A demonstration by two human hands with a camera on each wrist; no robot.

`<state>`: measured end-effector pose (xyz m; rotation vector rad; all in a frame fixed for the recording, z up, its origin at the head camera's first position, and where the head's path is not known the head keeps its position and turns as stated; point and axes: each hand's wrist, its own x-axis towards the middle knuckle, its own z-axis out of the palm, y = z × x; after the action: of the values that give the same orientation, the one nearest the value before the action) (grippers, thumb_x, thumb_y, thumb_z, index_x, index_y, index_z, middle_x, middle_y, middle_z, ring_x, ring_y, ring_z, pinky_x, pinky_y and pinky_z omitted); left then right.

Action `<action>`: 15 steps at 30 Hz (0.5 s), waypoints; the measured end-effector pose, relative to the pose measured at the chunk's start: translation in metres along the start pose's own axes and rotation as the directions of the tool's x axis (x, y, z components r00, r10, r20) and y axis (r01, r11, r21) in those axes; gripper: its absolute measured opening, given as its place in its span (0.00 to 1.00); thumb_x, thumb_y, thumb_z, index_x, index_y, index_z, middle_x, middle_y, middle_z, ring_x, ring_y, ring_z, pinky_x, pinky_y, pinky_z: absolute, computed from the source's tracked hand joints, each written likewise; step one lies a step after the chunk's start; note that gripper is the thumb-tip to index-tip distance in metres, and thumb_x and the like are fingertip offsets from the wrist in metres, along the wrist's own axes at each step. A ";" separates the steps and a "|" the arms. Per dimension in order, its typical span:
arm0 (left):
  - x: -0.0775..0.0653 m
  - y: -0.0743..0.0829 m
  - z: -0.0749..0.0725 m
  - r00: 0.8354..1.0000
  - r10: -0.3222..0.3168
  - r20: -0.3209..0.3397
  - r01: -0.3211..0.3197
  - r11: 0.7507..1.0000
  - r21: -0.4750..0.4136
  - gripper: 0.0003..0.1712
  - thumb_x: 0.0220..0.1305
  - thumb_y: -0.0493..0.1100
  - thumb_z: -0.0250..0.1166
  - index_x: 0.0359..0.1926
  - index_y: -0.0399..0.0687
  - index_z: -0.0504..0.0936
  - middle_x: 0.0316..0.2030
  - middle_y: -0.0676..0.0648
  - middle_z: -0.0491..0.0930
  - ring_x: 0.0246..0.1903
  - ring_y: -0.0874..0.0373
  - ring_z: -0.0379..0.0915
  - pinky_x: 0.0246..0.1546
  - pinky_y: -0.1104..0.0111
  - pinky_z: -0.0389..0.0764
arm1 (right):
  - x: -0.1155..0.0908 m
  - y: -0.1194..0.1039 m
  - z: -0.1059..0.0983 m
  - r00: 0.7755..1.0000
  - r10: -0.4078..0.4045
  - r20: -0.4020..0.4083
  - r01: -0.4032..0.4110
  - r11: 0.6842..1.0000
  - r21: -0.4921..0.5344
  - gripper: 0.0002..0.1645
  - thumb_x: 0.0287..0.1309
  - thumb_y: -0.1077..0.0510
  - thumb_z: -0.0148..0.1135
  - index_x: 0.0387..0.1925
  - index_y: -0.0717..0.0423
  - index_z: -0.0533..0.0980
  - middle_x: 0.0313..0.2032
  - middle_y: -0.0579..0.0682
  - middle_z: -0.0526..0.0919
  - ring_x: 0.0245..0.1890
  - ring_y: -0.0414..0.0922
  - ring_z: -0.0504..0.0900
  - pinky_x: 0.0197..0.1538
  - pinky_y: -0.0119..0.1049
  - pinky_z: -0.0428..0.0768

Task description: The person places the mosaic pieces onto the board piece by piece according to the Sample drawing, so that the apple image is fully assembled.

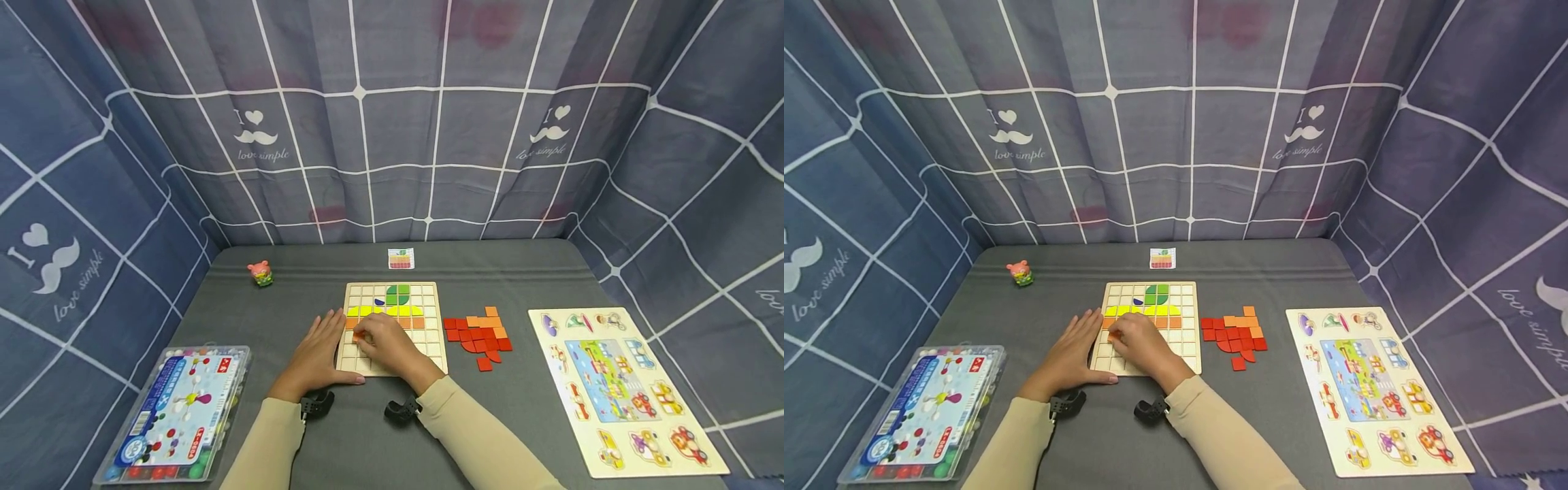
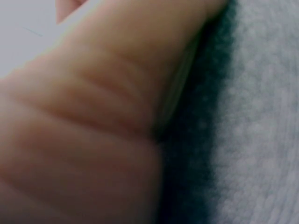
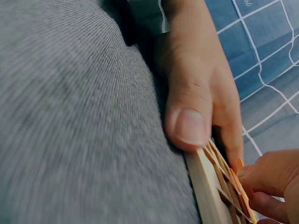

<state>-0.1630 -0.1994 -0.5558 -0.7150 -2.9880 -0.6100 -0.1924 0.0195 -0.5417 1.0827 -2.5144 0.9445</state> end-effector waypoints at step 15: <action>-0.003 -0.001 0.000 0.999 0.034 -0.022 -0.034 0.999 -0.009 0.83 0.43 0.85 0.72 0.83 0.34 0.51 0.81 0.37 0.49 0.81 0.43 0.40 0.79 0.48 0.40 | 0.009 -0.003 0.015 0.999 -0.038 -0.019 0.038 0.999 -0.012 0.07 0.63 0.64 0.76 0.42 0.56 0.89 0.43 0.47 0.90 0.47 0.44 0.87 0.55 0.33 0.82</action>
<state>-0.1609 -0.2015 -0.5561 -0.7530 -2.9489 -0.6260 -0.1961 0.0034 -0.5482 1.1086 -2.4721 0.9252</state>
